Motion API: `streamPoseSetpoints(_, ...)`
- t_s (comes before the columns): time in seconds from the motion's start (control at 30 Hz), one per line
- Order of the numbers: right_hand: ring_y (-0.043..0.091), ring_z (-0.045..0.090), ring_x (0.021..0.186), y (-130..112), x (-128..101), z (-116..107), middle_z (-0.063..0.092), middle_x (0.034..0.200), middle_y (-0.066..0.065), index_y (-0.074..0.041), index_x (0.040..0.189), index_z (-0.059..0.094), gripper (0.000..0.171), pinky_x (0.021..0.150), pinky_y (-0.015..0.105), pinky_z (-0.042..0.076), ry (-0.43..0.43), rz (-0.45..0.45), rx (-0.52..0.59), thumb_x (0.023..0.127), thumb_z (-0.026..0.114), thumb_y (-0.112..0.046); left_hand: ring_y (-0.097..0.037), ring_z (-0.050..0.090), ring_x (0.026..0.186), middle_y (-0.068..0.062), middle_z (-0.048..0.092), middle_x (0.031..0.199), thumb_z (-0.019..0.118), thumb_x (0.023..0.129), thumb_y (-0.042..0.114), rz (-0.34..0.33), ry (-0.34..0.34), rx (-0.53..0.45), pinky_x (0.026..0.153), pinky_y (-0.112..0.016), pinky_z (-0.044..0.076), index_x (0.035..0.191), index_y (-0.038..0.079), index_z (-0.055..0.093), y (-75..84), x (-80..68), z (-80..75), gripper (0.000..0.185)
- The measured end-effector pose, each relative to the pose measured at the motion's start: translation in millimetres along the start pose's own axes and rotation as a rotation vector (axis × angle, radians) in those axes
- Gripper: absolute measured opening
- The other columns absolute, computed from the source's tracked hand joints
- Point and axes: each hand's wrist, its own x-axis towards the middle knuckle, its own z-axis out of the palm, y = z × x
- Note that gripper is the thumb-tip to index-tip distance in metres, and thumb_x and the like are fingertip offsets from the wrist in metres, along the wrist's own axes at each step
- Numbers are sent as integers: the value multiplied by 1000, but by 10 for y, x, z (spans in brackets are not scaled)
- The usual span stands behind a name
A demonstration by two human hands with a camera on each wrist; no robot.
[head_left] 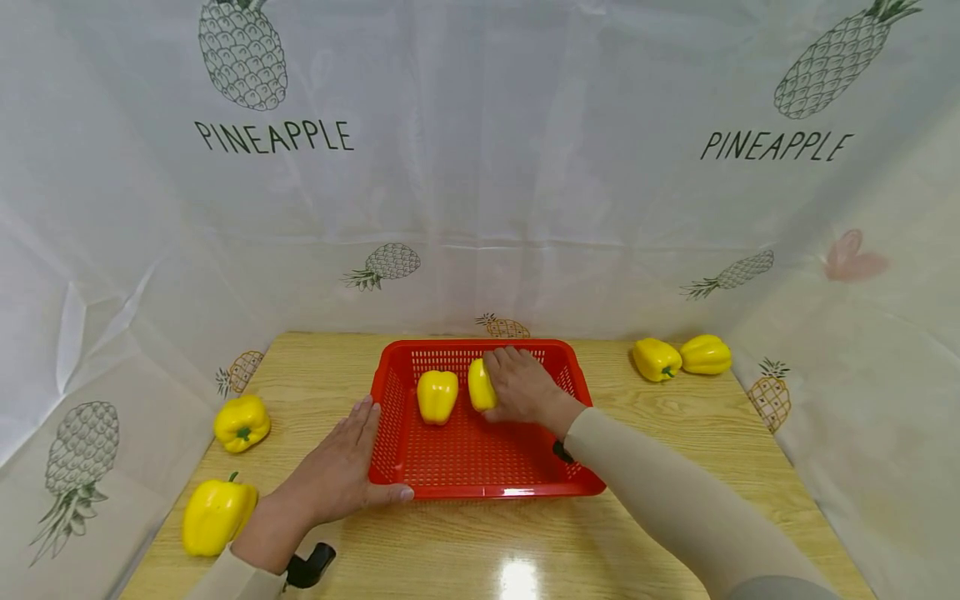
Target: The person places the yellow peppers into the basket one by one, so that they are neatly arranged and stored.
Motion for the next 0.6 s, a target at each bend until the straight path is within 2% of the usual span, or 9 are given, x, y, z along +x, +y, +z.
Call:
streamPoseSetpoints(0.27,30,59,120,-26,4,34,61,132,14,-3,144,45,90,112,44,51,-15,3,3,87,74,-66,-49,20,159,-31,15,172,73,79,80,-2,2,-9,126,-64,28,164,-10,17,0,-7,-1,136)
streamPoseSetpoints(0.6,27,60,115,-43,4,102,61,124,12,-4,140,46,86,110,41,52,-30,7,-17,88,71,-69,-49,21,159,-31,15,173,73,79,80,-6,1,-13,126,-64,27,164,-10,17,4,-4,3,136)
